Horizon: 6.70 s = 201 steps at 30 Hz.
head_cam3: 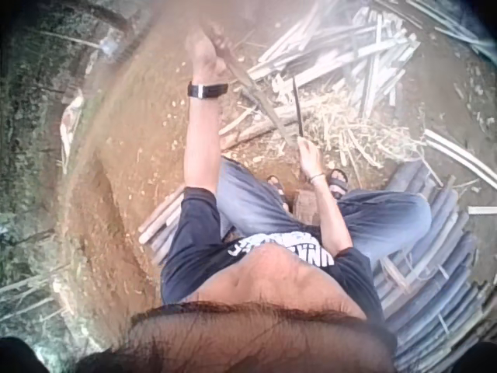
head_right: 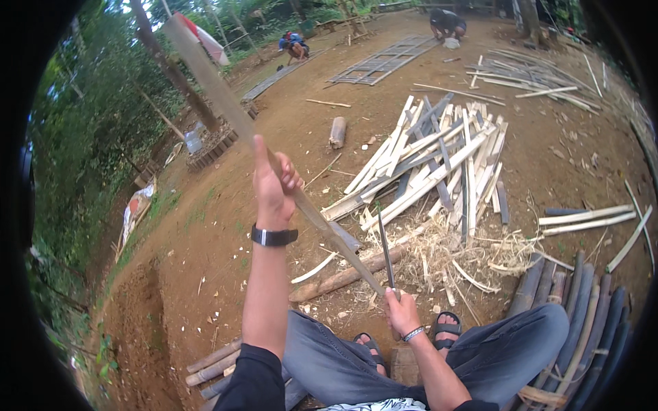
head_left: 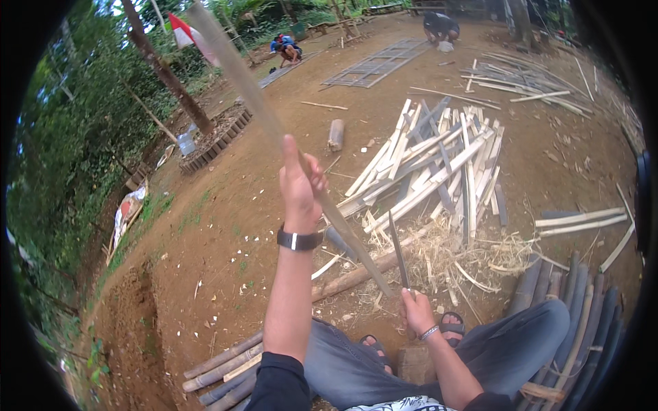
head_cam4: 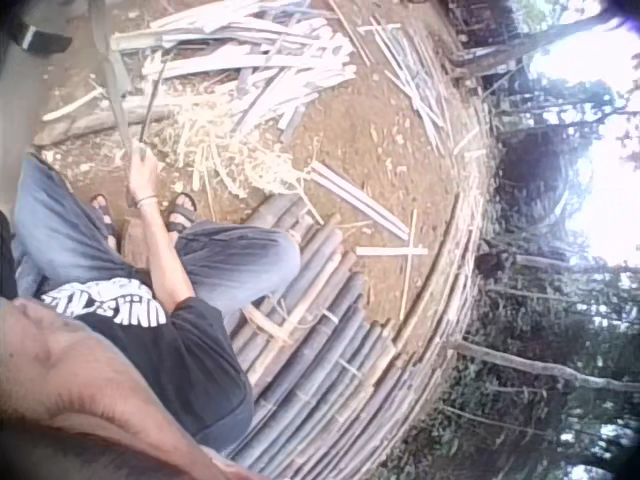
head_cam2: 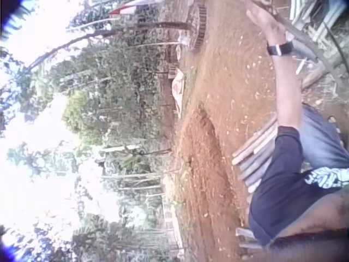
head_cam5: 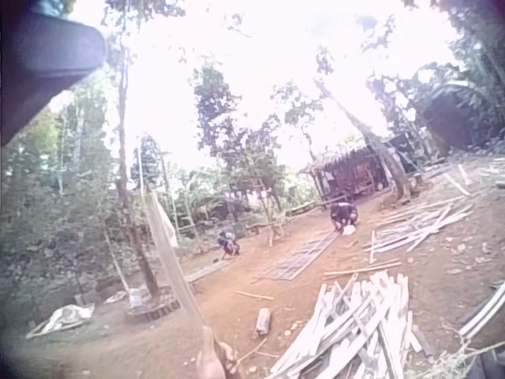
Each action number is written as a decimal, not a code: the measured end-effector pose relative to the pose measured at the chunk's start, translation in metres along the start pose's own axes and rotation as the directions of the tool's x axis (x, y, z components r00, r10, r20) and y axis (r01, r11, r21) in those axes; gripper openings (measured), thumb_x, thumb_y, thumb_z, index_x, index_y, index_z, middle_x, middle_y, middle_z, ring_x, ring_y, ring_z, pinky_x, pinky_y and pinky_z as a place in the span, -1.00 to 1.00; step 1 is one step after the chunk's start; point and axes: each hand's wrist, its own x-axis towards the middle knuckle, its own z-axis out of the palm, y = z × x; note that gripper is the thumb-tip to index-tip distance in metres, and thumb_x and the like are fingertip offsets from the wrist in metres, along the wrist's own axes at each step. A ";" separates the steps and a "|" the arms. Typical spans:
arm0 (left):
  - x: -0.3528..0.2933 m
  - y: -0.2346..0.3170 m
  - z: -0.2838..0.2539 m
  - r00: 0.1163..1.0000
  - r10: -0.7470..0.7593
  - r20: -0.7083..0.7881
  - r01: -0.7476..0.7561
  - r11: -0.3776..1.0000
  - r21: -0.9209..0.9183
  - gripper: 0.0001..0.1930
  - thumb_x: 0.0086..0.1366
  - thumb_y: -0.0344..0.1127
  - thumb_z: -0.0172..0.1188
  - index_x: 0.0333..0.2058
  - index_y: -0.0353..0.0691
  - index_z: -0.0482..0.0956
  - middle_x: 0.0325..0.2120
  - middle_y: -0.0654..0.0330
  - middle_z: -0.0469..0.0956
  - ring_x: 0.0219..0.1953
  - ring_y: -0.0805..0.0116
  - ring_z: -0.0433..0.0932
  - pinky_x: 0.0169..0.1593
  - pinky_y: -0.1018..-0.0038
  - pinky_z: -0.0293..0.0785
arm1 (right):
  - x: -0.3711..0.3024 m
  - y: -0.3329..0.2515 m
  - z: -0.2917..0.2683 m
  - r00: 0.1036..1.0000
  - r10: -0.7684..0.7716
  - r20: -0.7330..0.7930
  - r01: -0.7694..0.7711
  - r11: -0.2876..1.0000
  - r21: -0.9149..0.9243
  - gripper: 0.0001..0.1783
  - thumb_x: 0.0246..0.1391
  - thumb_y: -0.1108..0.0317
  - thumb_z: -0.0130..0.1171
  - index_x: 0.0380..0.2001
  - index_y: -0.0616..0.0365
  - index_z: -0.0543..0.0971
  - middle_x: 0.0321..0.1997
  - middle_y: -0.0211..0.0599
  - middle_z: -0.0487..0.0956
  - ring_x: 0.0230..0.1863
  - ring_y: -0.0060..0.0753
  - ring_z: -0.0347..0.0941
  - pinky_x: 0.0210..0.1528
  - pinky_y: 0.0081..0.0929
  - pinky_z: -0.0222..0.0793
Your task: The person uses a knife to shave and smooth pieces of split bamboo while sitting on the ground.
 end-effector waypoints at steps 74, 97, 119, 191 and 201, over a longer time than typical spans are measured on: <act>-0.090 -0.009 0.022 0.969 -0.027 0.245 0.021 0.999 0.023 -0.61 0.31 -0.33 0.12 0.08 -0.29 0.33 -0.20 0.04 0.59 -0.27 0.43 0.58 -0.21 0.54 0.53 | -0.085 -0.044 -0.015 0.894 -0.165 0.418 -0.033 0.903 0.427 -0.71 -0.10 0.60 0.26 -0.34 0.20 0.37 -0.61 -0.41 0.42 -0.77 -0.64 0.24 -0.72 -0.58 0.24; -0.123 -0.096 -0.021 0.859 -0.183 0.477 0.400 0.823 -0.403 -0.50 0.38 -0.35 -0.03 0.27 -0.11 0.12 -0.06 -0.04 0.48 -0.11 0.22 0.56 -0.04 0.34 0.56 | -0.078 -0.038 -0.011 0.967 -0.188 0.171 0.141 0.957 0.253 -0.74 -0.11 0.56 0.31 -0.41 0.21 0.40 -0.61 -0.39 0.48 -0.75 -0.66 0.30 -0.71 -0.66 0.24; -0.021 -0.093 -0.026 0.953 -0.034 0.300 0.206 0.800 -0.563 -0.58 0.42 -0.29 -0.11 0.21 -0.22 0.17 -0.10 -0.03 0.47 -0.15 0.27 0.52 -0.07 0.42 0.56 | -0.077 -0.008 -0.018 0.736 -0.098 0.670 -0.386 0.752 0.534 -0.42 -0.03 0.21 0.34 -0.05 0.33 0.34 -0.29 0.07 0.57 -0.74 -0.68 0.25 -0.48 -0.60 0.48; -0.069 -0.091 0.038 0.989 0.130 0.071 -0.126 0.990 -0.066 -0.81 0.22 -0.42 0.25 -0.26 -0.44 0.56 -0.42 0.15 0.60 -0.38 0.40 0.63 -0.31 0.55 0.55 | -0.028 0.014 -0.048 0.985 -0.168 0.037 0.169 0.985 -0.045 -0.68 -0.17 0.39 0.44 -0.54 0.22 0.43 -0.66 -0.40 0.49 -0.74 -0.66 0.35 -0.73 -0.62 0.26; -0.043 -0.071 0.012 0.992 0.120 0.047 -0.119 0.993 -0.025 -0.81 0.22 -0.39 0.24 -0.30 -0.45 0.55 -0.45 0.13 0.59 -0.41 0.37 0.64 -0.37 0.53 0.56 | -0.044 -0.007 -0.050 0.984 -0.176 0.006 0.176 0.976 -0.126 -0.62 -0.21 0.40 0.47 -0.42 0.21 0.42 -0.65 -0.44 0.47 -0.69 -0.67 0.37 -0.72 -0.64 0.27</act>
